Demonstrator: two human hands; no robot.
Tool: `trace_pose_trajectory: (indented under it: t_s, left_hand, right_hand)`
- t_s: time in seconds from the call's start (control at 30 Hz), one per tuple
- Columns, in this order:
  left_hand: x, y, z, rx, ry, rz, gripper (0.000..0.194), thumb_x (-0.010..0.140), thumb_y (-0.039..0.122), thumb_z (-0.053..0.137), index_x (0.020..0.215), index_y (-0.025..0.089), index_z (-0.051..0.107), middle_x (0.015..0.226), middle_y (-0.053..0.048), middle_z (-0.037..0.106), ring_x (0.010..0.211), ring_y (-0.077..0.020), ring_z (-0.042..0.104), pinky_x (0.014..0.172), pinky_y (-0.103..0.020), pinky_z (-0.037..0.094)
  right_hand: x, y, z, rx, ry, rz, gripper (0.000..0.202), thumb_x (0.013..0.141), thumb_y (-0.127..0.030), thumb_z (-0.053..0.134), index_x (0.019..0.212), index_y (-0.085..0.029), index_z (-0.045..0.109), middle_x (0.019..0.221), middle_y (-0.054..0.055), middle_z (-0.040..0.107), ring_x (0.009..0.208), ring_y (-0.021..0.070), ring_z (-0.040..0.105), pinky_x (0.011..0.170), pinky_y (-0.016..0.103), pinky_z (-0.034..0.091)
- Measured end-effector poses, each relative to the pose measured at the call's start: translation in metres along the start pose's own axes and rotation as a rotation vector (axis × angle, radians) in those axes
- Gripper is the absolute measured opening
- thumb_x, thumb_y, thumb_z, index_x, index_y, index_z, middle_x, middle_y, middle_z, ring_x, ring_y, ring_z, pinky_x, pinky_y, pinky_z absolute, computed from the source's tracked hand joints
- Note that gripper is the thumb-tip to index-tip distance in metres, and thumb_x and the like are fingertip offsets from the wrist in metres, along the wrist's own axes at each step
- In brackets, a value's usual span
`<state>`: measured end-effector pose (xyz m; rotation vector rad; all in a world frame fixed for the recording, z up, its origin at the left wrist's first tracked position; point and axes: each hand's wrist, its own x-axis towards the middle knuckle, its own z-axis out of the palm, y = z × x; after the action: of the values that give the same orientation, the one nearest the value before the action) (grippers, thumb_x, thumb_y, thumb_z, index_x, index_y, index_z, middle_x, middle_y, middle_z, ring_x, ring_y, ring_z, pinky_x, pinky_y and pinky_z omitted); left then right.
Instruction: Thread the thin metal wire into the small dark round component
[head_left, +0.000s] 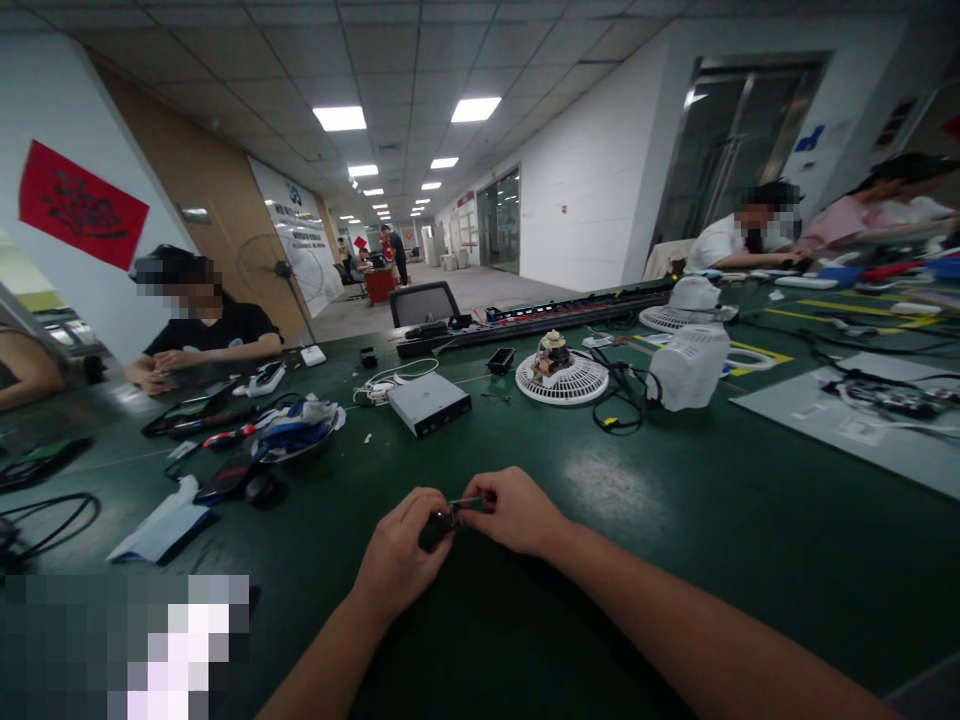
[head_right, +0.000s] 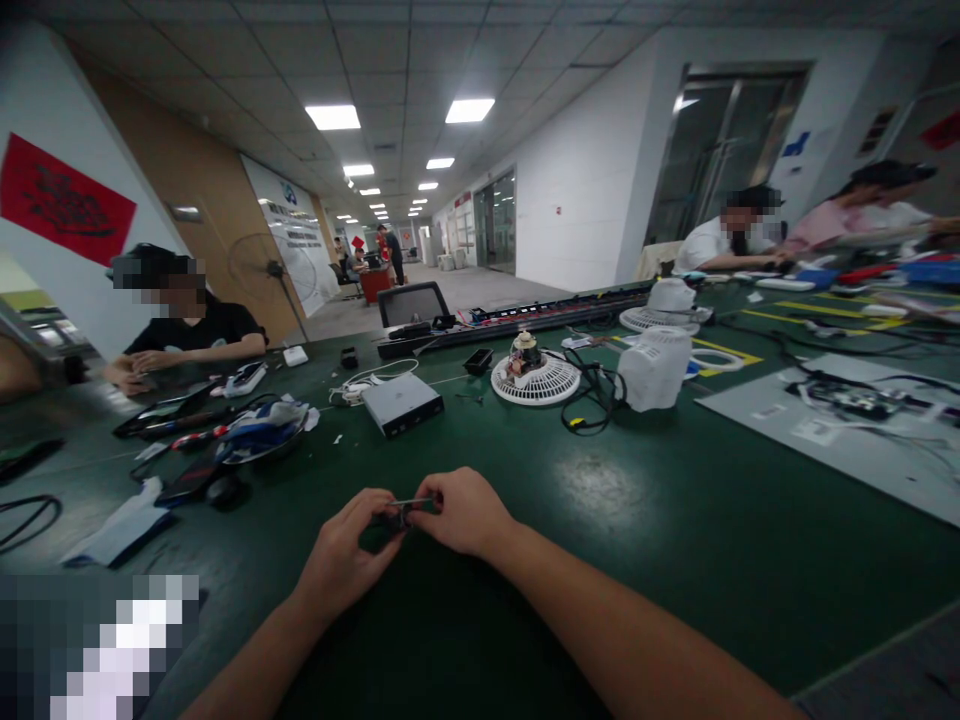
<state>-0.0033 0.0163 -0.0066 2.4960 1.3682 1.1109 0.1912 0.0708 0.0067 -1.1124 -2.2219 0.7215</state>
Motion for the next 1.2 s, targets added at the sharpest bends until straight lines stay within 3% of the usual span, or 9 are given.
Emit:
trace_pose_trajectory:
  t_s: [0.2,0.43,0.6,0.77,0.9,0.97,1.2]
  left_hand:
    - [0.0,0.0,0.001,-0.044,0.046,-0.042,0.02,0.078,0.009,0.062,0.093,0.021,0.055,0.095,-0.004,0.061,0.085,-0.0174,0.062,0.074,-0.029,0.053]
    - [-0.001,-0.001,0.001,-0.103,0.036,-0.025,0.019,0.08,0.007,0.06,0.091,0.021,0.054,0.096,-0.004,0.06,0.088,-0.0169,0.061,0.076,-0.03,0.052]
    - [-0.002,-0.002,0.002,-0.114,0.01,-0.03,0.021,0.079,0.008,0.062,0.093,0.022,0.054,0.097,-0.004,0.061,0.09,-0.0176,0.061,0.078,-0.03,0.052]
    - [0.0,-0.001,0.003,-0.113,0.036,-0.052,0.02,0.079,0.008,0.061,0.092,0.022,0.054,0.098,-0.003,0.061,0.09,-0.0175,0.061,0.078,-0.03,0.052]
    - [0.002,-0.003,0.003,-0.053,0.072,-0.128,0.017,0.08,0.012,0.061,0.093,0.022,0.055,0.095,-0.003,0.062,0.087,-0.0182,0.061,0.077,-0.032,0.052]
    - [0.002,-0.005,0.003,-0.015,0.095,-0.177,0.018,0.08,0.014,0.061,0.094,0.022,0.055,0.094,-0.003,0.062,0.086,-0.0189,0.062,0.077,-0.034,0.053]
    - [0.003,-0.012,0.0,0.041,0.127,-0.274,0.021,0.078,0.016,0.063,0.096,0.022,0.055,0.091,-0.001,0.063,0.083,-0.0201,0.065,0.076,-0.037,0.056]
  right_hand:
    - [0.0,0.001,0.004,0.131,-0.038,-0.005,0.016,0.078,-0.029,0.069,0.091,-0.022,0.076,0.059,-0.004,0.053,0.053,0.0095,0.044,0.051,0.022,0.03]
    - [0.005,0.006,0.012,0.237,0.014,0.079,0.011,0.072,-0.027,0.075,0.08,-0.02,0.077,0.059,-0.002,0.059,0.055,0.011,0.048,0.052,0.022,0.033]
    - [0.005,0.007,0.012,0.358,-0.092,0.016,0.011,0.075,-0.02,0.067,0.08,-0.019,0.077,0.067,-0.001,0.066,0.059,0.0117,0.054,0.056,0.022,0.038]
    - [0.0,-0.002,0.007,0.114,-0.02,0.006,0.011,0.077,-0.023,0.064,0.084,-0.019,0.071,0.063,-0.003,0.058,0.055,0.0113,0.049,0.051,0.023,0.033]
    - [0.0,-0.003,-0.002,0.017,0.033,0.01,0.019,0.087,-0.023,0.053,0.105,-0.018,0.058,0.075,0.0,0.063,0.064,0.0135,0.056,0.057,0.024,0.036]
    - [0.001,0.002,-0.009,-0.098,0.05,0.012,0.017,0.091,-0.021,0.048,0.105,-0.018,0.055,0.081,0.003,0.065,0.07,0.0152,0.058,0.062,0.026,0.037]
    - [0.005,0.014,-0.024,-0.244,-0.041,-0.206,0.012,0.089,-0.017,0.052,0.097,-0.02,0.062,0.095,0.004,0.066,0.088,0.0172,0.06,0.076,0.028,0.041]
